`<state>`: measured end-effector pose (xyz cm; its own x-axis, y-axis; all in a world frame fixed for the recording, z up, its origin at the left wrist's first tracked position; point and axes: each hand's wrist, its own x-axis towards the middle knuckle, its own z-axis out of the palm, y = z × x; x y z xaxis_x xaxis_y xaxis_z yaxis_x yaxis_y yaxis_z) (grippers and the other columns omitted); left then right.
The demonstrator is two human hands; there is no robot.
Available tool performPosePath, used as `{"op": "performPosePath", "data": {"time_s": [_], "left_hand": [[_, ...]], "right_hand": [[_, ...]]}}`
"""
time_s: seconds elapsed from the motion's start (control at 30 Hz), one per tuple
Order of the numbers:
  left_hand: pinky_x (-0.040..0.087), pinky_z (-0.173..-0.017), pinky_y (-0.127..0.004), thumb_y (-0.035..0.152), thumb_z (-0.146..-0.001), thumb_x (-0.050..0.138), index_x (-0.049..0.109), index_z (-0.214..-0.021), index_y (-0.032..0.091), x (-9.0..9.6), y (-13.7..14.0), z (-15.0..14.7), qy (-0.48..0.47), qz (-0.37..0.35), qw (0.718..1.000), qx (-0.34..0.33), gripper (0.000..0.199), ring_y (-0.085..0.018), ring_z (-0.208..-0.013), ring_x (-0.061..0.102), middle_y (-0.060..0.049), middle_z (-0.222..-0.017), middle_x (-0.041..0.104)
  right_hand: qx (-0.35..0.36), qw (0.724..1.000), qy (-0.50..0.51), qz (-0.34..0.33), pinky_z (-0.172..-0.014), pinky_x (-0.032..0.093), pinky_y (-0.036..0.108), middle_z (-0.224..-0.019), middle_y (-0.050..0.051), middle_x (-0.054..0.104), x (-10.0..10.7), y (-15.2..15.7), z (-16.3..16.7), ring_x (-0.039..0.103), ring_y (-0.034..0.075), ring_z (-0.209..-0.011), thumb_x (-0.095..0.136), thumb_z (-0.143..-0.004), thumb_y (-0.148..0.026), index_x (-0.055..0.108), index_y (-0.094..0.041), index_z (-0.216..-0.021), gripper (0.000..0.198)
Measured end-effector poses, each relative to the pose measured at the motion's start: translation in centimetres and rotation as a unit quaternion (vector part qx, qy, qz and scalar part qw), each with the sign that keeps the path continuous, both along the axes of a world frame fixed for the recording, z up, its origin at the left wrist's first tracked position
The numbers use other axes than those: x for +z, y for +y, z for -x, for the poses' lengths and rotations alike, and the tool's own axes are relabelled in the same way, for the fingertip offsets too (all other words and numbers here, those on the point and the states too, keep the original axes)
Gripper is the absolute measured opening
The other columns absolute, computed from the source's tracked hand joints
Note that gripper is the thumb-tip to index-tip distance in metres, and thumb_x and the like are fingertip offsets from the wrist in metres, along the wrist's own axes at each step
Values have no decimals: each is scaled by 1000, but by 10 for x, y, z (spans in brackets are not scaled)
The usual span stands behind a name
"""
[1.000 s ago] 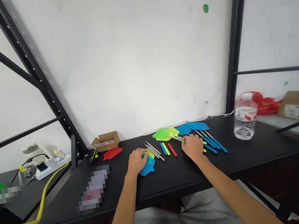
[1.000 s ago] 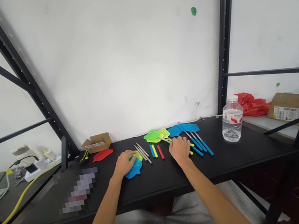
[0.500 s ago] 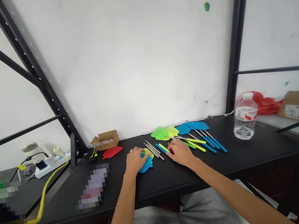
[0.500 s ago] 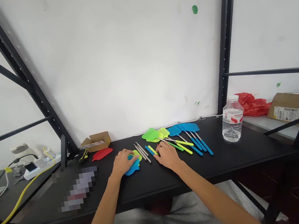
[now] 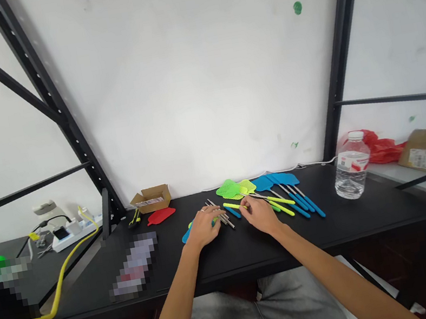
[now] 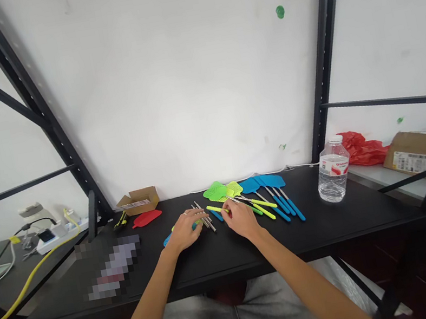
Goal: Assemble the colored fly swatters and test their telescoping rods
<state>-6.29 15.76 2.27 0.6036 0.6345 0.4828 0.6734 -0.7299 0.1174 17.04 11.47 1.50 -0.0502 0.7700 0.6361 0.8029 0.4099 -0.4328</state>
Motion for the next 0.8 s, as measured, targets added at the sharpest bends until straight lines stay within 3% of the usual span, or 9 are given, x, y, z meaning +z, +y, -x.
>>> {"op": "performPosePath", "data": {"time_s": [0.17, 0.4, 0.8], "left_hand": [[42, -98, -36, 30, -90, 53, 69, -111, 29, -3, 0, -3, 7, 19, 1000, -8, 26, -22, -109, 56, -2, -119, 65], [42, -97, -36, 31, -91, 52, 68, -112, 28, -4, 4, 2, 13, 23, 999, 46, 26, -22, -108, 56, -4, -119, 64], [44, -95, -36, 35, -91, 53, 69, -116, 29, -6, 6, 3, 23, 20, 995, 94, 30, -24, -110, 58, -4, -121, 66]], "right_hand": [[77, 995, 60, -15, -57, 34, 25, -60, -3, 55, 0, 0, 1, 51, 14, -54, 51, -82, -22, 51, -22, -81, 1], [73, 990, 122, -23, -51, 27, 25, -53, -6, 40, -1, 3, -4, 35, 11, -47, 53, -72, -17, 43, -22, -67, 12], [234, 970, 59, 38, -50, 30, 23, -56, -7, 42, 2, -8, 0, 39, 9, -48, 54, -72, -16, 43, -22, -72, 13]]}}
